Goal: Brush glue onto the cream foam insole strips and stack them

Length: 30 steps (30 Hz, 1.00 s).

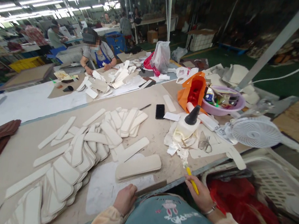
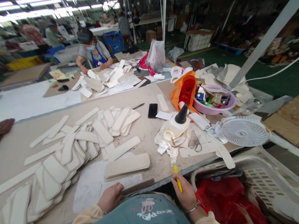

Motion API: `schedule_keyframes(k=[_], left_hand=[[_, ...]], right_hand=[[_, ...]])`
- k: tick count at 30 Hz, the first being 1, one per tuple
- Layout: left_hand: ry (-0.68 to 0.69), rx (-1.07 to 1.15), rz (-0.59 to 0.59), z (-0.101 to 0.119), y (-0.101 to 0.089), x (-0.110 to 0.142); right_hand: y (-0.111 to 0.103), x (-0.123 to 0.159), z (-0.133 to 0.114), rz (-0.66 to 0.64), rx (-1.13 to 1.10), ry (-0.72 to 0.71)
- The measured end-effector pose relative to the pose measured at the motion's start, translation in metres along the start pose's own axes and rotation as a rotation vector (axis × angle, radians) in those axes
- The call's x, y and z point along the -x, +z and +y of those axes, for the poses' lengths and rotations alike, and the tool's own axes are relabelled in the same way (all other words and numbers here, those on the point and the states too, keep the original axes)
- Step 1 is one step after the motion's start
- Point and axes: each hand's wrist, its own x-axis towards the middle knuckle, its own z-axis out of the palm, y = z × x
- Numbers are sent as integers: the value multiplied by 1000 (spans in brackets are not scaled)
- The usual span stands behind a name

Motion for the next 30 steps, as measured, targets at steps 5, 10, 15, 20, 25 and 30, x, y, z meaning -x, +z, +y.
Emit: schedule_keyframes(k=[5, 10, 15, 20, 25, 30], left_hand=[[136, -120, 308, 1, -63, 4], [92, -363, 507, -9, -90, -36], [87, -402, 317, -18, -50, -55], [51, -264, 170, -22, -35, -44], [43, -226, 181, -24, -44, -53], [26, -174, 65, -28, -47, -69]], right_hand=[[5, -13, -8, 49, -18, -49], [15, -23, -12, 37, -46, -43], [17, -25, -11, 28, -14, -40], [19, -39, -29, -67, 51, -162], [39, -66, -56, -178, 58, -347], [71, -85, -61, -277, 149, -389]])
